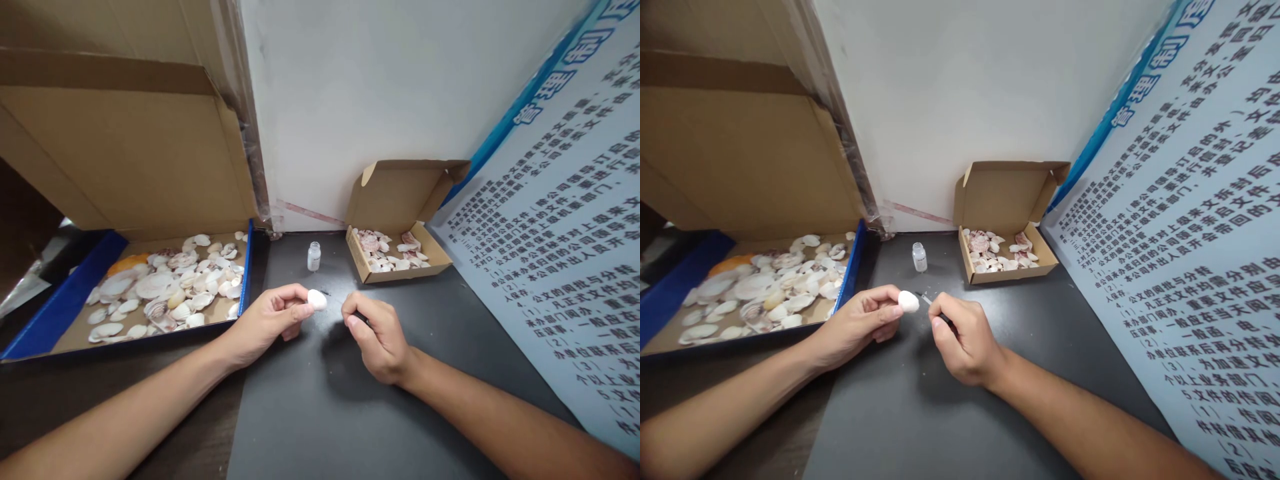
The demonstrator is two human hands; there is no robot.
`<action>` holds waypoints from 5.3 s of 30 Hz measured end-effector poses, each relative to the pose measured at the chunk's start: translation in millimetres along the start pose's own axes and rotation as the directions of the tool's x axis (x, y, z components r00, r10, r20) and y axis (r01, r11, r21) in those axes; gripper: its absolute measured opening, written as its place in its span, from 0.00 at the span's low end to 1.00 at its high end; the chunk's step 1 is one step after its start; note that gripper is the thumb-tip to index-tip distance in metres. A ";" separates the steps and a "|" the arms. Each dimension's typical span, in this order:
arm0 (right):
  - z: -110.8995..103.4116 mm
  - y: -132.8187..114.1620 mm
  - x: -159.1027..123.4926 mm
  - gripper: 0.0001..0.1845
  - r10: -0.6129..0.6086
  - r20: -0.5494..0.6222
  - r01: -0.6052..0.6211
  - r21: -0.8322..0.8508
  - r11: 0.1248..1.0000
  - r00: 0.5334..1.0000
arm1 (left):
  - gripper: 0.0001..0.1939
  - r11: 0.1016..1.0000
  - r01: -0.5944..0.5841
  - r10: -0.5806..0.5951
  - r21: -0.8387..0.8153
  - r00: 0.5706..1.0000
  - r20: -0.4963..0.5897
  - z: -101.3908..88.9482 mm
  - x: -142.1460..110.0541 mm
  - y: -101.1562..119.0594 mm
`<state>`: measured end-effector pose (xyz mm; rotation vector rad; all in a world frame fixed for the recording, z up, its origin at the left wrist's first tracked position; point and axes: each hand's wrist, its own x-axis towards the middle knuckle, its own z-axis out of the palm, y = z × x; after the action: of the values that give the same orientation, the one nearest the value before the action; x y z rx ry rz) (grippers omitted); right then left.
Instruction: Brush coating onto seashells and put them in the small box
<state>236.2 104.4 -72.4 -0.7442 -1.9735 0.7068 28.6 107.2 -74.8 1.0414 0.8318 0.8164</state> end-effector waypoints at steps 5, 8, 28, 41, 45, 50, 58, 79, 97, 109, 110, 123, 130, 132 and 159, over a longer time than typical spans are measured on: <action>0.9 -2.7 0.0 0.08 -0.052 0.023 0.053 -0.033 0.998 0.998 | 0.13 1.000 -0.009 0.008 -0.019 1.000 -0.018 1.4 -0.5 0.1; 2.6 -5.1 -0.5 0.07 -0.108 0.053 0.110 -0.041 0.993 0.993 | 0.13 0.999 -0.020 0.019 -0.036 0.999 -0.026 2.3 -0.7 0.2; 2.2 -5.1 -1.1 0.07 -0.203 0.136 0.187 0.123 0.975 0.970 | 0.14 0.999 -0.006 0.005 -0.045 1.000 -0.031 5.1 -0.4 1.7; 0.7 -2.8 -1.7 0.08 0.028 -0.067 -0.033 -0.066 0.997 0.997 | 0.14 0.996 -0.015 0.015 0.083 1.000 -0.002 4.2 -1.6 2.2; 1.0 -5.6 -2.1 0.08 -0.028 -0.034 0.024 -0.103 0.994 0.999 | 0.15 0.997 -0.018 0.019 0.079 1.000 -0.011 4.5 -2.4 2.1; 3.0 -9.5 -3.3 0.08 -0.164 0.082 0.165 -0.010 0.986 0.983 | 0.14 0.998 -0.019 0.019 0.057 1.000 -0.004 3.9 -2.0 1.0; 2.1 -4.3 -0.4 0.08 0.008 -0.048 -0.016 -0.171 0.985 0.999 | 0.14 0.999 -0.007 0.007 0.040 1.000 -0.007 3.9 -1.3 1.6; 6.1 -9.4 -1.9 0.07 -0.101 0.082 0.113 -0.163 0.980 0.992 | 0.14 0.986 -0.045 0.035 0.160 0.997 0.062 3.0 -1.8 1.2; 7.5 -8.6 -2.4 0.07 -0.178 0.105 0.190 -0.117 0.975 0.978 | 0.15 0.982 -0.022 0.012 0.186 0.998 0.054 4.8 -2.0 3.4; 5.6 -6.7 -0.2 0.08 -0.146 0.072 0.152 -0.093 0.984 0.987 | 0.14 0.997 -0.011 0.009 0.081 1.000 0.027 3.9 -1.1 2.5; 5.2 -6.3 0.0 0.08 -0.123 0.062 0.129 -0.102 0.986 0.990 | 0.13 0.998 -0.010 0.009 0.060 1.000 0.023 3.7 -0.9 2.2; 4.7 -4.4 -0.2 0.07 -0.100 0.084 0.114 -0.186 0.976 0.991 | 0.13 1.000 -0.026 0.026 0.001 0.999 0.028 3.0 -1.7 0.9; 5.6 -6.0 -0.7 0.08 -0.133 0.104 0.150 -0.170 0.974 0.986 | 0.15 0.998 -0.030 0.028 0.056 0.999 0.042 3.0 -0.9 2.1; 5.5 -6.4 -0.9 0.08 -0.135 0.107 0.153 -0.182 0.971 0.985 | 0.15 0.997 -0.036 0.033 0.068 0.999 0.043 3.6 -1.1 2.2; 3.7 -4.9 -0.2 0.09 -0.112 0.067 0.116 -0.066 0.991 0.991 | 0.15 0.999 -0.011 0.011 0.045 1.000 -0.014 4.2 -0.6 1.2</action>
<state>231.9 100.3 -70.7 -0.6511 -2.0892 0.6027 31.9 105.4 -72.4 1.0815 0.8606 0.8186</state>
